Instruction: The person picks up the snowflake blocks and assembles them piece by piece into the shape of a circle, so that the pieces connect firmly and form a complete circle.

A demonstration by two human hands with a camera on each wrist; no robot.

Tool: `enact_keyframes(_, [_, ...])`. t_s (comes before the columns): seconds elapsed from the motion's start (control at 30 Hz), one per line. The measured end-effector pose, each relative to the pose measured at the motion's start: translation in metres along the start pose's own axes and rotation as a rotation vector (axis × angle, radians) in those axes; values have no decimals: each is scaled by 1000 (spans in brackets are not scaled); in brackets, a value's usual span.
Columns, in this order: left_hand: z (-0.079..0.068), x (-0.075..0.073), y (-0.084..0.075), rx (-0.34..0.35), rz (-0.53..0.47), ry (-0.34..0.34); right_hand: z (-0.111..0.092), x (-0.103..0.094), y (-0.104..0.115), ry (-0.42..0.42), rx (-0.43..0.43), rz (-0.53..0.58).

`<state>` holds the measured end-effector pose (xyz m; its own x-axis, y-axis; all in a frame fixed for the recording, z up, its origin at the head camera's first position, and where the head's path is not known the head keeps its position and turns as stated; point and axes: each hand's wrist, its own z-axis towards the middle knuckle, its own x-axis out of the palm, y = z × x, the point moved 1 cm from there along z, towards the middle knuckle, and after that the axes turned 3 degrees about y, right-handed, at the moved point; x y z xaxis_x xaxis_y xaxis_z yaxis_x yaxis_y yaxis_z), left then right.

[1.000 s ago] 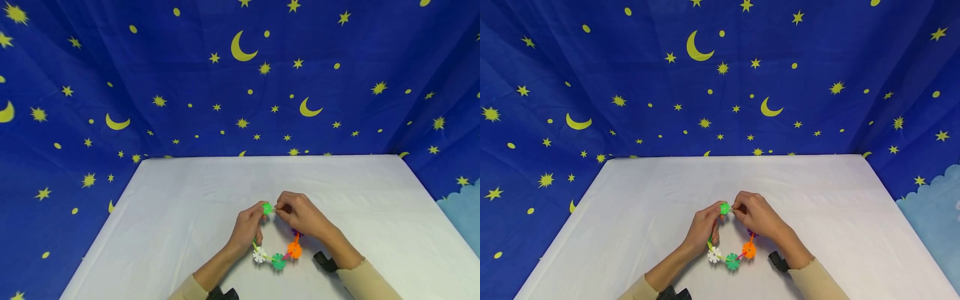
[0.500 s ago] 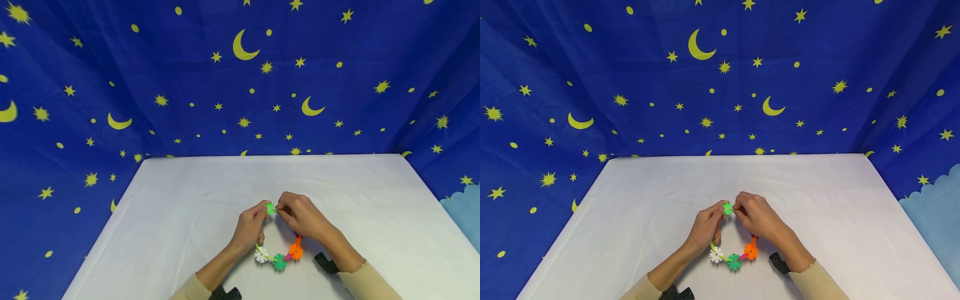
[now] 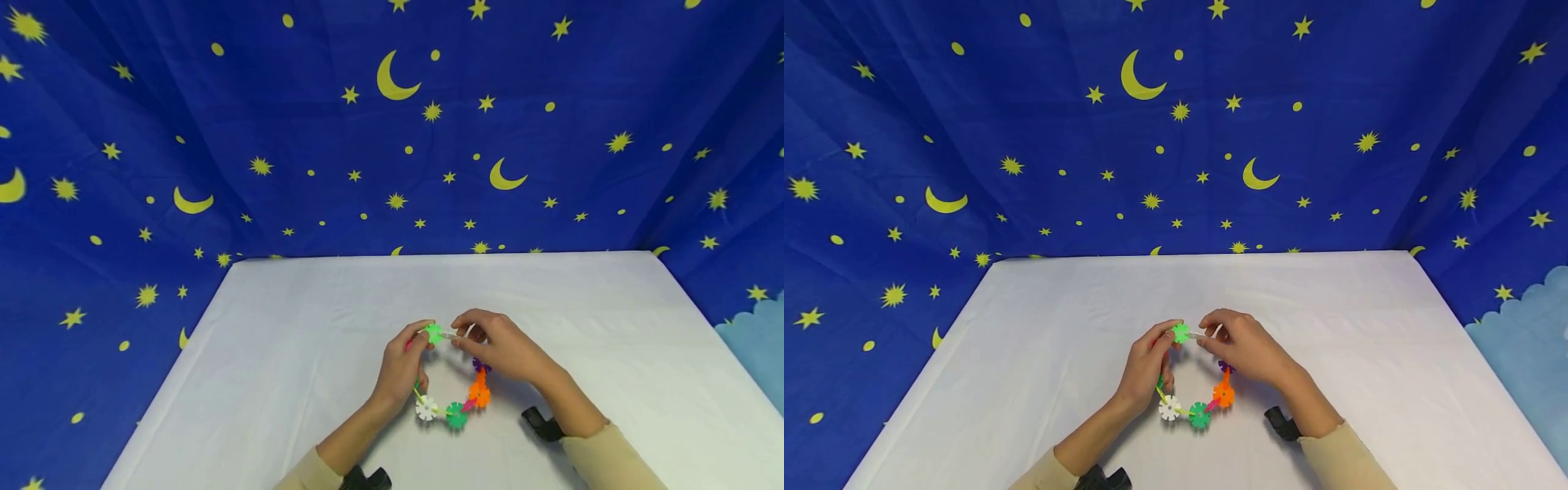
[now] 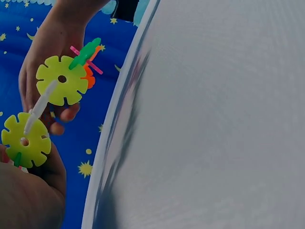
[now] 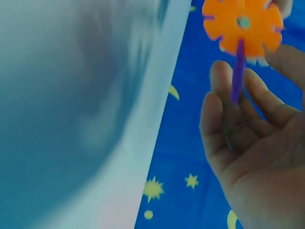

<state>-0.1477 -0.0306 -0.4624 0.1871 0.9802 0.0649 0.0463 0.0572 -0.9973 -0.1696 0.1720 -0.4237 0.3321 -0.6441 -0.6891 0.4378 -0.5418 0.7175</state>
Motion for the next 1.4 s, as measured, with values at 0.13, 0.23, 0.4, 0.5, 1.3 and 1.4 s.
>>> enact_keyframes(0.13, [-2,-1,-8,-8,-26,-9,-5,-9,-10,130,35,49])
enact_keyframes(0.23, [-7,-2,-20,-32,-69,-8,-7,-13,-16,222,36,73])
enact_keyframes(0.4, [-10,-4,-28,-54,-114,-23,-9,-17,-23,320,58,198])
enact_keyframes(0.5, [-6,-5,-17,-37,-133,-38,-10,-20,-25,336,80,350])
enact_keyframes(1.3, [0,-3,-3,13,-117,-14,1,-7,-14,42,201,488])
enact_keyframes(1.4, [0,-3,-3,14,-118,-16,1,-7,-13,30,199,472])
